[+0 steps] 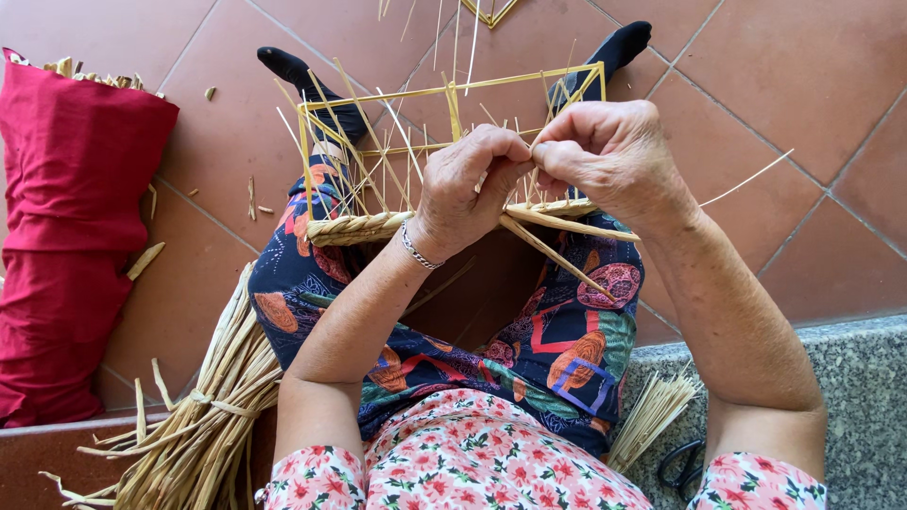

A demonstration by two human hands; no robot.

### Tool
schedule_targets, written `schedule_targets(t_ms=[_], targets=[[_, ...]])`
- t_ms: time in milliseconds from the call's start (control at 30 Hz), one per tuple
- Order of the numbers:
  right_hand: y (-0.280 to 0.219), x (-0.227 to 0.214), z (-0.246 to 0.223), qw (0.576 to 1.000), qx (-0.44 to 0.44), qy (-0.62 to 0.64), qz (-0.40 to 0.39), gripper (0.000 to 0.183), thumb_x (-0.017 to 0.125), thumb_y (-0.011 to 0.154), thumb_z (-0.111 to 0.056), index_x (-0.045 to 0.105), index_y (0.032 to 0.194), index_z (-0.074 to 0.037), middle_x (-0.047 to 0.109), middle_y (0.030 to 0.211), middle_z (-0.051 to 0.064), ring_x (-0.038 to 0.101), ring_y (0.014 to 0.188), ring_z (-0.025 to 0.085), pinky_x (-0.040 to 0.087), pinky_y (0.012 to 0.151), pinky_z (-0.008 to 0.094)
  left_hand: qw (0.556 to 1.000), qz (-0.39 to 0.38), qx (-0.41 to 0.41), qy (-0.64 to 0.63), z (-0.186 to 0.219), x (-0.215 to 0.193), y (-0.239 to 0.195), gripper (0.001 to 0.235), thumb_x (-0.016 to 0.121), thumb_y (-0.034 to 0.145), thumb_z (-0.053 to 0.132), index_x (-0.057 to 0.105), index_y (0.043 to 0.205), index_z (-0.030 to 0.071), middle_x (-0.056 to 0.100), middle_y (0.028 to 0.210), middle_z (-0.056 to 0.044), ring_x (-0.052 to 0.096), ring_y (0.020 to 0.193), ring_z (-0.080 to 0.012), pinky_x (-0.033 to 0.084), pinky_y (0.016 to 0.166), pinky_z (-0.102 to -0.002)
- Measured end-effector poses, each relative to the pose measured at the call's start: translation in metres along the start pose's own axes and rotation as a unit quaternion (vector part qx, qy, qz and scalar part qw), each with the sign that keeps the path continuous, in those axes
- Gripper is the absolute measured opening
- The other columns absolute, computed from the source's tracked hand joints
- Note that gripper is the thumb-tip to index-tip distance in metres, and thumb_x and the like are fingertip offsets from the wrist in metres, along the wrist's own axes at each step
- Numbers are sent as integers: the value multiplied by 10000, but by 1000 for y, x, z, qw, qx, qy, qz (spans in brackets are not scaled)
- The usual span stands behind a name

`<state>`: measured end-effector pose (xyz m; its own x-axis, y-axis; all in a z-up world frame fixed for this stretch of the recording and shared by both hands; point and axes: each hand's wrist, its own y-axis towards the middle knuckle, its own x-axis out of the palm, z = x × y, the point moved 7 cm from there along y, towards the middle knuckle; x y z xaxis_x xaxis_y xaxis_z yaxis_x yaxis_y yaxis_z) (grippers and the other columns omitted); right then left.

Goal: The person weaves a basket by hand, interlacing dried plant fibers through a rectangular frame. They use shears to trim excess material and continue weaving the base and sides.

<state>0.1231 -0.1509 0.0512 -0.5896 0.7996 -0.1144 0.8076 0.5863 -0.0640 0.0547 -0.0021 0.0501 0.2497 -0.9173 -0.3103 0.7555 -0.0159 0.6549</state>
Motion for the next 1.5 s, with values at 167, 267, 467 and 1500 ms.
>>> schedule_targets(t_ms=[167,267,467,1500], targets=[[-1,3,6,1000,4,17,22,92,652,974,-13,714,930,39,696,763,44,668,675,61,559,611,207,1000,-5,14,14,2,3,-1,231,773,925,-38,597,1048,47,653,925,-79,685,815,-234,560,710,-320],[-2,3,10,999,11,26,27,97,644,983,-23,709,937,33,701,766,40,672,676,62,558,614,205,1000,-7,19,12,3,4,-2,216,759,946,-41,595,1054,48,654,943,-83,691,842,-239,567,734,-324],[0,2,22,996,5,92,21,99,604,1015,-28,675,967,22,701,824,40,694,726,73,570,647,204,1000,-6,20,-23,3,3,3,188,729,976,-45,639,1113,48,700,1007,-90,716,887,-225,583,770,-315],[-86,-62,56,971,-95,12,219,70,570,1093,5,622,1069,46,682,930,117,689,803,142,581,757,257,954,-82,-265,-113,-65,24,-106,408,755,963,60,571,1326,81,603,1161,-133,643,855,-161,572,746,-311]])
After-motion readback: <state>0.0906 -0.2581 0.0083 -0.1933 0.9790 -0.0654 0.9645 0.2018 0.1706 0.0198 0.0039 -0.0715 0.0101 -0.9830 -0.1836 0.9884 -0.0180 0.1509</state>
